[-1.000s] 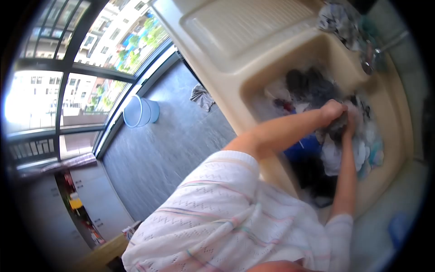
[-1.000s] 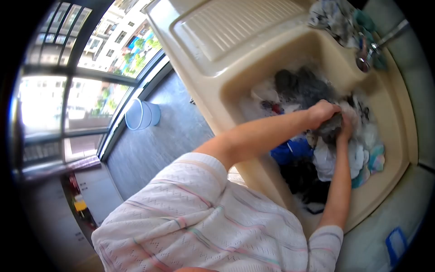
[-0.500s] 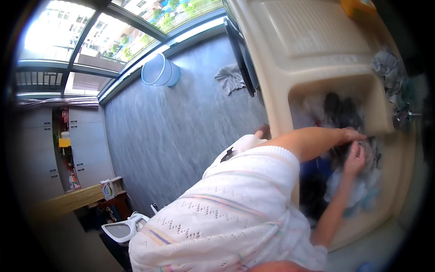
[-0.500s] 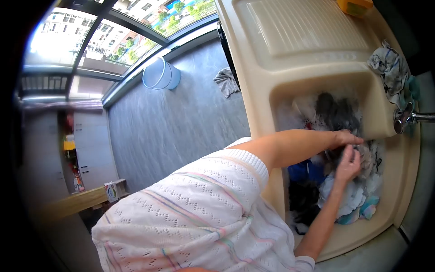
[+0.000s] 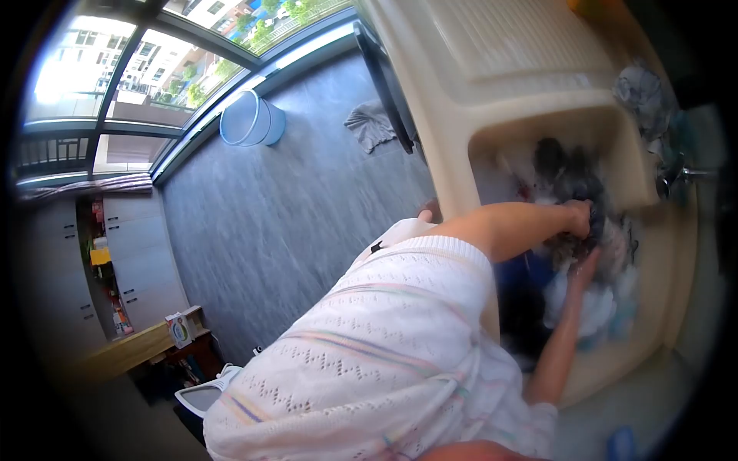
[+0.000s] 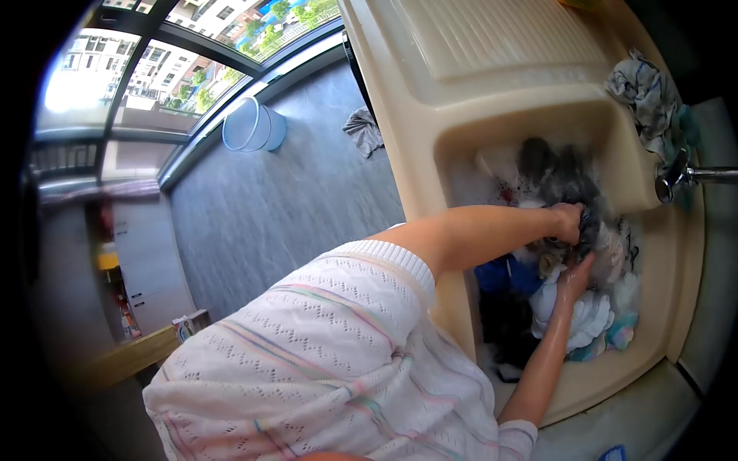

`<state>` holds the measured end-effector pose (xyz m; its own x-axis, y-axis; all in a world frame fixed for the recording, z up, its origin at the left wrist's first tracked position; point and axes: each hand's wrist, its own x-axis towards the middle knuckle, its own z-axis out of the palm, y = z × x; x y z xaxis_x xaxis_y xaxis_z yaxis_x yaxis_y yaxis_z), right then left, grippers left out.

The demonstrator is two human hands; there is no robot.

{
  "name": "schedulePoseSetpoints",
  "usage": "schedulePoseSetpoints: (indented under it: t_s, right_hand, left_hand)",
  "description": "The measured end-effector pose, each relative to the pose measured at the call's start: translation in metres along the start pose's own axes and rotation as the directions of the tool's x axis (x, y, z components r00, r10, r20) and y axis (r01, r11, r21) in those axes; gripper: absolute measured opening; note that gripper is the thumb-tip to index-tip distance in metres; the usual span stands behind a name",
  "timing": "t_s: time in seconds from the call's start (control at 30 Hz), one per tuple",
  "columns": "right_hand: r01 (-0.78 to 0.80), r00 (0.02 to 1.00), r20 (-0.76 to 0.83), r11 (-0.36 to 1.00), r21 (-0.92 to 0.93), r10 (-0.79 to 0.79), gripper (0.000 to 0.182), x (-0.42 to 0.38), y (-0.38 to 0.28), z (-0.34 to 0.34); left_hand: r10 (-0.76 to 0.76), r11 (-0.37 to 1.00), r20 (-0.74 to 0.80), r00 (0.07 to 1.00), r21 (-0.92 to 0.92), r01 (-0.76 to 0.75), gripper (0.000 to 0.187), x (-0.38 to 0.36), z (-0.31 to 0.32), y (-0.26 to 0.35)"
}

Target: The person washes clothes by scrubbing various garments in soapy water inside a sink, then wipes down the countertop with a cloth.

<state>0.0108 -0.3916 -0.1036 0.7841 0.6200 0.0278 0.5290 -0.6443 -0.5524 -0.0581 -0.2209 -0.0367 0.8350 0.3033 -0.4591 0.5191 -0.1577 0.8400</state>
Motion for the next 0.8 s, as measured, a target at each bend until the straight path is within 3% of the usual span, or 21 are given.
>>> schedulePoseSetpoints:
  t_s: [0.07, 0.1, 0.2, 0.27, 0.3, 0.33, 0.37, 0.4, 0.43, 0.47, 0.5, 0.53, 0.57, 0.63, 0.67, 0.7, 0.73, 0.8]
  right_hand:
    - [-0.064, 0.985, 0.151, 0.986, -0.152, 0.087, 0.024, 0.025, 0.017, -0.007]
    - [-0.082, 0.966, 0.223, 0.971, -0.226, 0.133, 0.022, 0.034, 0.011, -0.011]
    - [0.020, 1.000, -0.018, 0.949, 0.314, -0.016, 0.022, 0.026, -0.039, -0.027]
    - [0.210, 0.971, -0.162, 0.950, 0.233, -0.175, 0.026, 0.000, -0.110, -0.034]
    - [0.297, 0.939, -0.234, 0.937, 0.185, -0.252, 0.028, -0.005, -0.129, -0.032]
    - [0.378, 0.886, -0.296, 0.926, 0.017, -0.356, 0.030, 0.001, -0.119, -0.023]
    - [0.252, 0.945, -0.268, 0.941, 0.226, -0.189, 0.028, 0.016, -0.091, -0.016]
    - [0.112, 0.978, -0.205, 0.901, 0.419, -0.026, 0.027, 0.040, -0.045, -0.010]
    - [-0.041, 0.986, -0.109, 0.809, 0.587, 0.130, 0.026, 0.055, 0.000, 0.000]
    - [-0.197, 0.965, 0.056, 0.569, 0.798, 0.256, 0.028, 0.050, 0.045, 0.011]
    - [-0.326, 0.903, 0.219, 0.258, 0.910, 0.370, 0.030, 0.046, 0.088, 0.022]
    - [-0.314, 0.937, 0.183, 0.487, 0.815, 0.297, 0.031, 0.051, 0.124, 0.024]
    - [-0.271, 0.962, 0.164, 0.692, 0.669, 0.218, 0.033, 0.055, 0.140, 0.022]
    - [-0.296, 0.936, 0.003, 0.783, 0.546, 0.352, 0.038, 0.037, 0.058, -0.021]
    - [-0.247, 0.957, -0.090, 0.938, 0.242, 0.275, 0.039, 0.029, 0.025, -0.032]
    - [-0.187, 0.973, -0.153, 0.978, -0.091, 0.172, 0.040, 0.019, 0.002, -0.034]
    - [-0.046, 0.991, -0.128, 0.995, -0.093, 0.034, 0.038, 0.004, -0.007, -0.021]
    - [-0.098, 0.983, 0.112, 0.925, -0.367, 0.149, 0.037, 0.006, -0.006, -0.018]
  left_hand:
    - [0.048, 0.990, 0.001, 0.999, 0.130, -0.048, 0.051, 0.022, 0.021, -0.016]
    - [0.000, 1.000, -0.003, 1.000, -0.026, 0.000, 0.048, 0.018, 0.016, -0.013]
    - [-0.144, 0.860, 0.030, 0.989, -0.491, 0.140, 0.041, -0.002, -0.011, 0.007]
    - [-0.223, 0.633, 0.112, 0.968, -0.739, 0.231, 0.037, -0.011, -0.014, 0.013]
    - [-0.103, 0.861, 0.048, 0.994, -0.495, 0.113, 0.035, 0.006, -0.003, 0.003]
    - [0.038, 0.981, 0.026, 0.999, -0.191, -0.032, 0.034, 0.033, 0.015, -0.014]
    - [0.183, 0.973, 0.040, 0.982, 0.137, -0.187, 0.033, 0.048, 0.021, -0.021]
    - [0.337, 0.738, 0.226, 0.914, 0.539, -0.405, 0.035, 0.018, 0.005, -0.005]
    - [0.245, 0.925, 0.098, 0.965, 0.274, -0.263, 0.035, 0.004, 0.009, 0.013]
    - [0.108, 0.994, 0.004, 0.994, -0.035, -0.107, 0.036, -0.008, 0.016, 0.027]
    - [-0.058, 0.935, -0.047, 0.997, -0.353, 0.037, 0.036, -0.015, 0.020, 0.033]
    - [-0.178, 0.863, -0.078, 0.981, -0.491, 0.118, 0.038, -0.008, 0.023, 0.038]
    - [-0.148, 0.904, -0.103, 0.984, -0.418, 0.092, 0.040, -0.008, 0.016, 0.037]
    - [-0.089, 0.962, -0.130, 0.988, -0.269, 0.051, 0.043, -0.008, -0.002, 0.031]
    - [-0.104, 0.959, -0.170, 0.980, -0.278, 0.054, 0.044, -0.004, -0.003, 0.019]
    - [-0.039, 0.985, -0.196, 0.980, -0.172, 0.005, 0.047, 0.004, 0.000, 0.005]
    - [-0.044, 0.994, -0.132, 0.990, -0.107, 0.030, 0.051, 0.004, 0.002, 0.001]
    - [-0.065, 0.995, -0.025, 0.998, -0.075, 0.063, 0.055, 0.007, 0.008, -0.004]
